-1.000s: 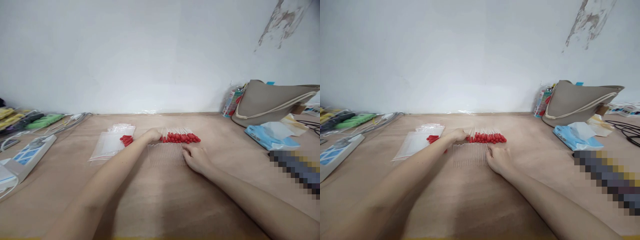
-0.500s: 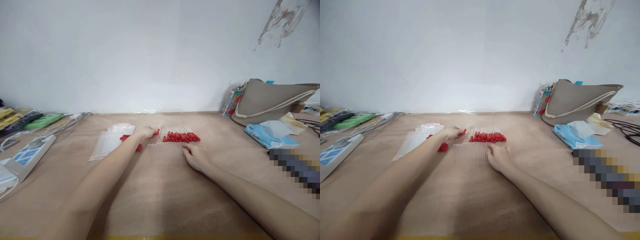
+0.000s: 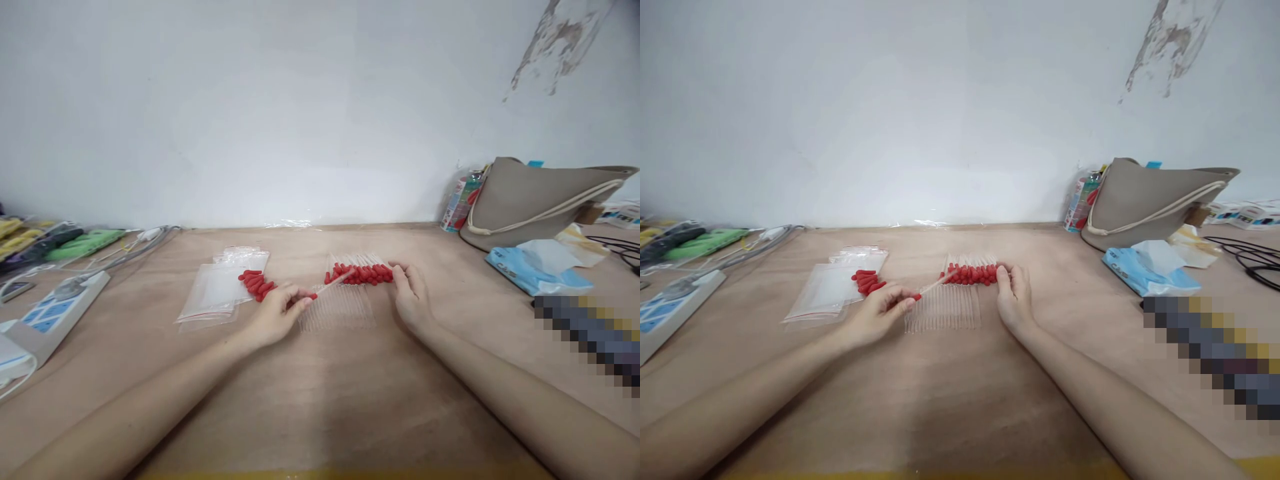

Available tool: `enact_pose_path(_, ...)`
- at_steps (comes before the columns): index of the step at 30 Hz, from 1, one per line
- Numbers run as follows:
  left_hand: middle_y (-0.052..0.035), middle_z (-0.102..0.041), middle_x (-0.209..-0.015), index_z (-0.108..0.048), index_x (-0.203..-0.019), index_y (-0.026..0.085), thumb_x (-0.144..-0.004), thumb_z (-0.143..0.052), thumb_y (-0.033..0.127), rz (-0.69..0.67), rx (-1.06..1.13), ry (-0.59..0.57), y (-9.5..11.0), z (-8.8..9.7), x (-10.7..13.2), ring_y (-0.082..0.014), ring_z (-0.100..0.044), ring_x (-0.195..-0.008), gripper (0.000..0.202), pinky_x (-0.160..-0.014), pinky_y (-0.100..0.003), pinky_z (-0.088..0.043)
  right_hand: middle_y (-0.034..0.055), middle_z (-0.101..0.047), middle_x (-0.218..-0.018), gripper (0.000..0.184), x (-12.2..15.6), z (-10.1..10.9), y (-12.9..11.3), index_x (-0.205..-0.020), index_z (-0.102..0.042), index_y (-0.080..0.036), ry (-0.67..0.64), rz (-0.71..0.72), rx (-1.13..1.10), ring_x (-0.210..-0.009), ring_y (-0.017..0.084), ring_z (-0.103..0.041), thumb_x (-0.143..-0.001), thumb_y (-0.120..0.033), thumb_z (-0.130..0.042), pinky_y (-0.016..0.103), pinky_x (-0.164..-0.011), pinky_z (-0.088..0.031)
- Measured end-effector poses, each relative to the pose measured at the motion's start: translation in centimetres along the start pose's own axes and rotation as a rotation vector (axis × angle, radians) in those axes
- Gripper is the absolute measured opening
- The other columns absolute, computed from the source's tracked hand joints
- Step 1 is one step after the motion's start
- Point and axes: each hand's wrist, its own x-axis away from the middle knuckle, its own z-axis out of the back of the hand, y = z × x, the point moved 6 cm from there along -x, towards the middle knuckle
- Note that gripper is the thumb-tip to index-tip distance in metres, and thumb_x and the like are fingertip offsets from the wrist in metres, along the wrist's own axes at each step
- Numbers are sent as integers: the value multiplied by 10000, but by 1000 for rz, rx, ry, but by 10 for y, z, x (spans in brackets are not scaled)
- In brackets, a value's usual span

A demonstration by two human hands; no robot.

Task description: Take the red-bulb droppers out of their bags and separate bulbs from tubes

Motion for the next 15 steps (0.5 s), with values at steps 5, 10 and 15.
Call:
enact_pose_path(5,-30,-521,-832,-523,-876,171,-856,-429,236,-241,-294,151,14,-1,21,-144,-507,-765,116,-687,-275,-418,85,-519,-1023,297,16,-10,-39,-1006,-571,-192,-245,376,104,-986,207,-477,-840,-355,-387,374,-867,-368)
enact_pose_path(10,-24,-538,-811,-490,-892,175,-852,-439,205,-325,-296,156,7,-12,24,-138,-509,-753,71,-672,-261,-421,59,-554,-763,286,5,-6,-19,-797,-558,-163,-164,125,215,-727,171,-499,-855,-364,-363,305,-688,-387)
enact_pose_path(15,-33,-546,-824,-502,-896,186,-851,-445,201,-375,-295,158,10,-16,22,-144,-521,-762,74,-680,-272,-433,48,-606,-829,257,22,-18,-60,-871,-584,-178,-412,471,285,-794,166,-496,-847,-364,-408,322,-758,-300)
